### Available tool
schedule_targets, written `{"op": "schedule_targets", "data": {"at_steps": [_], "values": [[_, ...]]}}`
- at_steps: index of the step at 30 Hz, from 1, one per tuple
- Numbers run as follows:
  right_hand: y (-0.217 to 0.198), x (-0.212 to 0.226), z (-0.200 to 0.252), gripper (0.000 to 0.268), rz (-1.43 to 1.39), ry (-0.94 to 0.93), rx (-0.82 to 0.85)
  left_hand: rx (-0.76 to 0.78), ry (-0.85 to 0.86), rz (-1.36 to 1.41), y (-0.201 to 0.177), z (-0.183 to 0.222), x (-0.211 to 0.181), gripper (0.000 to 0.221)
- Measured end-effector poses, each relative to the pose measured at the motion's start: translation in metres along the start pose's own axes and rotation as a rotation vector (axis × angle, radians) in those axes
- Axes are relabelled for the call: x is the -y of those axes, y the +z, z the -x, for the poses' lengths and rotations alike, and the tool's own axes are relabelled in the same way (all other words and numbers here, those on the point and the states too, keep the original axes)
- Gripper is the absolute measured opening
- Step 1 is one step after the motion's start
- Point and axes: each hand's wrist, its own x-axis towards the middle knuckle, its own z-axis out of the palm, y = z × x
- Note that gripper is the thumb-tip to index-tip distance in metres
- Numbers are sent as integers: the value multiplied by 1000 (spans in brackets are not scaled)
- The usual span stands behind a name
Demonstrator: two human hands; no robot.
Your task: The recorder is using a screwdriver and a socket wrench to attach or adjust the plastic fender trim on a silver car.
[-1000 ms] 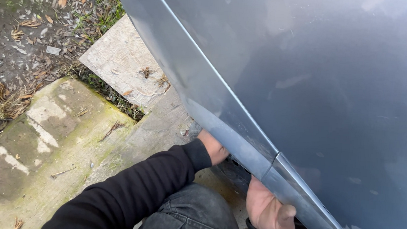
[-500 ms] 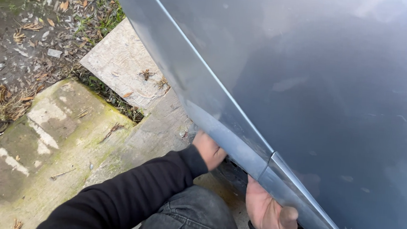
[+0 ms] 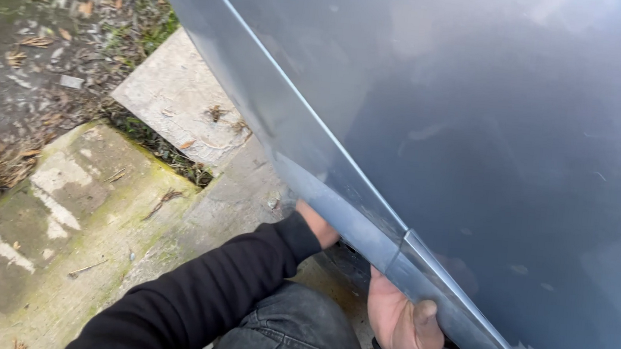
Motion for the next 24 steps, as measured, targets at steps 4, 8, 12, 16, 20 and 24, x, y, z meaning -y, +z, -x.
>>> {"op": "schedule_targets", "data": {"at_steps": [4,8,12,16,20,24], "values": [[25,10,-9,56,-4,5,12,-90,-4,229,-34,18,-26,19],[16,8,-1,57,-29,39,-9,-155,103,209,-35,34,-21,24],[15,9,-8,59,-40,60,21,-221,190,122,-38,27,-16,32],[25,13,-12,60,4,61,-36,-121,133,95,40,20,41,22],[0,8,-1,47,-32,62,-18,-11,145,-11,33,8,37,21],[6,10,-2,53,-52,89,0,-107,124,96,-22,25,-4,24]]}}
